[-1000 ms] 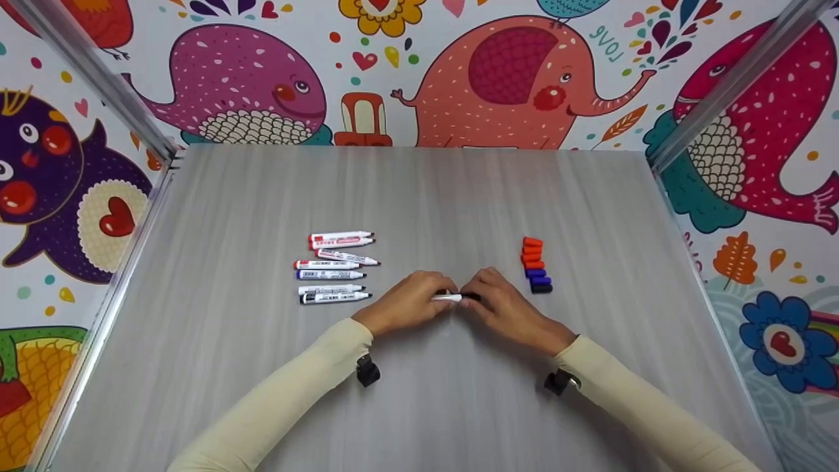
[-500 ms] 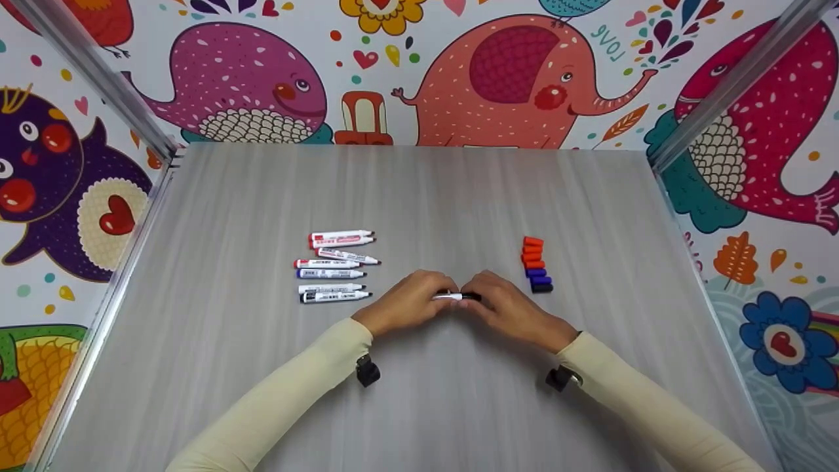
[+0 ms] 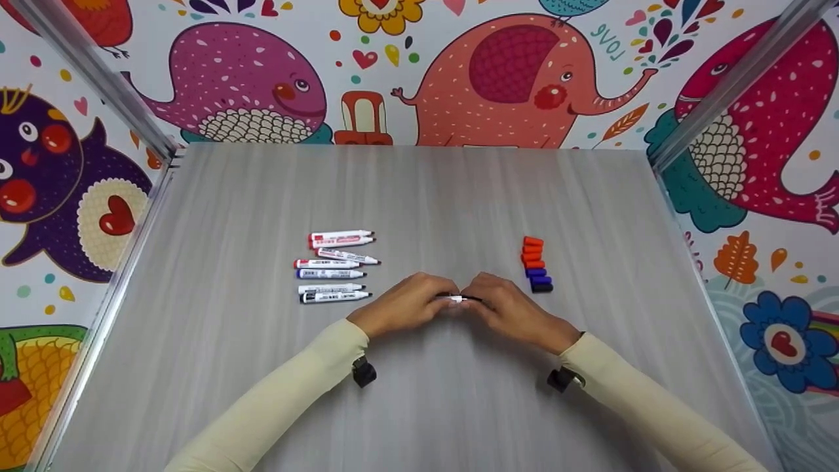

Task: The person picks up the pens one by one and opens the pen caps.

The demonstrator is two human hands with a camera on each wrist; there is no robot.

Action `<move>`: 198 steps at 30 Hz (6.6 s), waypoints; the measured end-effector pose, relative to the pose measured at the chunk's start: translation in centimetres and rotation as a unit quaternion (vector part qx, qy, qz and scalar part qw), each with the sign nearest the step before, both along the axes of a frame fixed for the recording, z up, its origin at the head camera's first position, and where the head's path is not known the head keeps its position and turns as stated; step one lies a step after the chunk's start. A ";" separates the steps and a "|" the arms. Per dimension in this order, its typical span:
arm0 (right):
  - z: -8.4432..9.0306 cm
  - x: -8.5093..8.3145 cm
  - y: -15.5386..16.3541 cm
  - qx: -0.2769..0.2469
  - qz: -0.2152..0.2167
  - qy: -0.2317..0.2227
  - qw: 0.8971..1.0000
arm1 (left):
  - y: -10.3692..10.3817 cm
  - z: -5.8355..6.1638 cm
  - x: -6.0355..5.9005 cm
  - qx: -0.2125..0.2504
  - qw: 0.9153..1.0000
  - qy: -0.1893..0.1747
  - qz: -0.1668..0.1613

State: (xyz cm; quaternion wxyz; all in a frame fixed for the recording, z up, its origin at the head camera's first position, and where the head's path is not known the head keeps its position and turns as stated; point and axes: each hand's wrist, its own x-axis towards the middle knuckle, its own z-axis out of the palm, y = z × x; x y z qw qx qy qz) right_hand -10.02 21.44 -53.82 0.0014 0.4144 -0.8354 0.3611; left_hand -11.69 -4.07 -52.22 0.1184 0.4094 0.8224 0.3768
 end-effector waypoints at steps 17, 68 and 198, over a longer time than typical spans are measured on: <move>0.2 0.1 -0.5 -0.042 0.027 0.088 0.995 | -0.4 0.8 0.0 0.018 0.999 -0.051 -0.005; 1.0 0.3 -0.4 -0.066 0.107 0.196 0.972 | -1.7 1.7 -0.2 0.062 0.982 -0.173 -0.046; -5.9 1.5 12.3 -0.104 -0.210 0.046 0.971 | -13.4 -6.9 6.0 0.013 0.911 0.245 0.332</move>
